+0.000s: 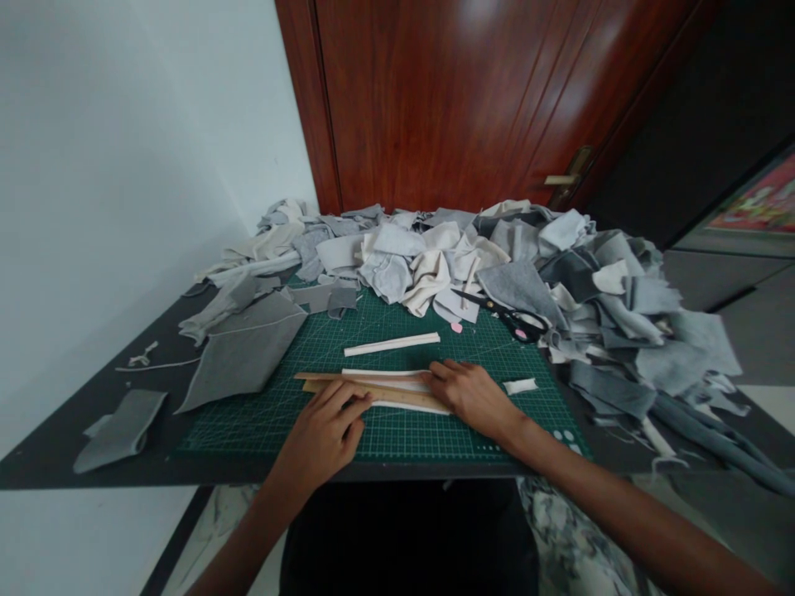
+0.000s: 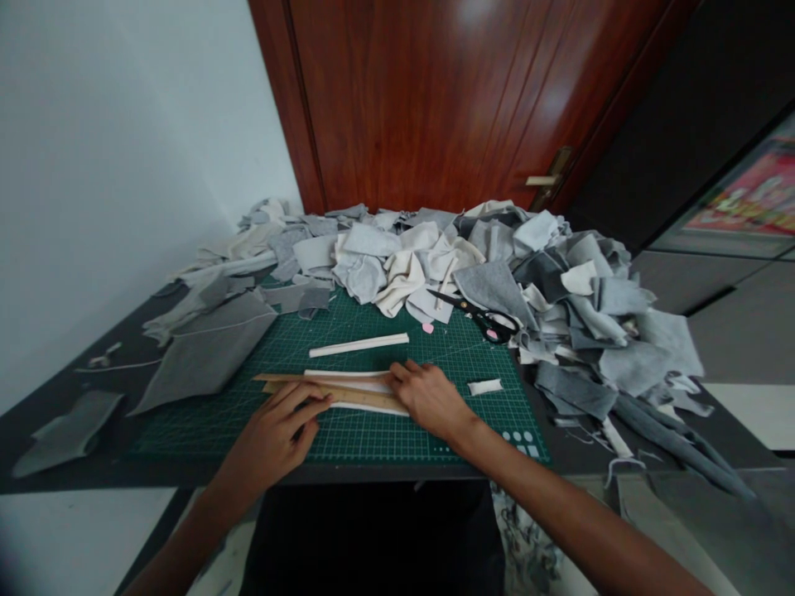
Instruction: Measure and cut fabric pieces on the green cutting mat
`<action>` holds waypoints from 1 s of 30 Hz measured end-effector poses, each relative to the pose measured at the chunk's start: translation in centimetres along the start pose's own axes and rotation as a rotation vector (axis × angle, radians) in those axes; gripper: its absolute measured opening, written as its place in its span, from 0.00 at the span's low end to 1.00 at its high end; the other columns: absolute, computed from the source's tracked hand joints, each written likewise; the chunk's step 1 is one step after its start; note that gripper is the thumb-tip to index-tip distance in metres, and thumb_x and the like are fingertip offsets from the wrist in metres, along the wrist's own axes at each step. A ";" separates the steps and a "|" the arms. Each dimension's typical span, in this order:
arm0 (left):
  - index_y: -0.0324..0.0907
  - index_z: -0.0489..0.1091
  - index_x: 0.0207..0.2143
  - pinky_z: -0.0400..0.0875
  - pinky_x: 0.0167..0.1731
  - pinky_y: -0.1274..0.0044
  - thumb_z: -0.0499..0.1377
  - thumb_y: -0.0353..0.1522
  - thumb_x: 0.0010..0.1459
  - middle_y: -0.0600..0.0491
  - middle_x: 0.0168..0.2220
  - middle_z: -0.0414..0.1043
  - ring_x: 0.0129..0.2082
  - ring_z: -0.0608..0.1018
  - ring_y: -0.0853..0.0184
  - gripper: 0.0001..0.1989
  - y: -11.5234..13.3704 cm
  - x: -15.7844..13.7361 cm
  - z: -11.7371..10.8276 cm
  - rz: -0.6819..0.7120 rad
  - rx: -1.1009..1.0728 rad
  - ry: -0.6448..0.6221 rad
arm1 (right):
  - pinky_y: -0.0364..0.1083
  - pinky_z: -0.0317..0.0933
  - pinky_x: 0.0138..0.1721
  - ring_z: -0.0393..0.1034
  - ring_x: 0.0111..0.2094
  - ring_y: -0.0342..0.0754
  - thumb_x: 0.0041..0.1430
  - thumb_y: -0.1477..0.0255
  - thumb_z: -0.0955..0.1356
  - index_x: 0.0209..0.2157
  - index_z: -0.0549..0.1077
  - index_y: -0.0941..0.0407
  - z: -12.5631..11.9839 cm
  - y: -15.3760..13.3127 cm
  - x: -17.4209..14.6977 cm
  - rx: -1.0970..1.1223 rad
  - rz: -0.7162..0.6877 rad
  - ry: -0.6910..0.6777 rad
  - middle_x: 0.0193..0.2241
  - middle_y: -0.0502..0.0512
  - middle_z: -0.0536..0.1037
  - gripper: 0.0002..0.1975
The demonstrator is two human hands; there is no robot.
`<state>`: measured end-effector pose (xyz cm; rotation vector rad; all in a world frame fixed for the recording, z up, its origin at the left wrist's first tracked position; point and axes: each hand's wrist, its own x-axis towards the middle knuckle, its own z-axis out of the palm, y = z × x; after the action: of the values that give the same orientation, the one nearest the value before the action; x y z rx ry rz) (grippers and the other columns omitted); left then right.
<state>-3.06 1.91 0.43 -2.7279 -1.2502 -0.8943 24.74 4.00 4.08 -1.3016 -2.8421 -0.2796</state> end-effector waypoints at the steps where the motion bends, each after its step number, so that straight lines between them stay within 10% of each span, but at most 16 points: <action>1: 0.42 0.78 0.46 0.75 0.55 0.65 0.52 0.23 0.63 0.48 0.46 0.77 0.51 0.76 0.58 0.17 0.0 0.1 0.0 0.000 -0.009 0.002 | 0.48 0.62 0.35 0.71 0.40 0.51 0.69 0.79 0.66 0.46 0.76 0.58 0.0 0.1 0.3 -0.003 -0.004 -0.007 0.40 0.58 0.78 0.08; 30: 0.42 0.77 0.45 0.74 0.56 0.66 0.52 0.23 0.65 0.48 0.49 0.78 0.52 0.78 0.60 0.15 0.0 0.2 0.2 -0.026 -0.040 -0.001 | 0.44 0.58 0.34 0.70 0.40 0.48 0.74 0.72 0.64 0.50 0.77 0.54 1.5 2.5 0.7 0.027 0.031 0.092 0.39 0.54 0.77 0.11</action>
<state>-2.81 2.13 0.36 -2.7490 -1.2844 -0.9302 26.33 6.36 3.07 -1.2909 -2.7379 -0.2914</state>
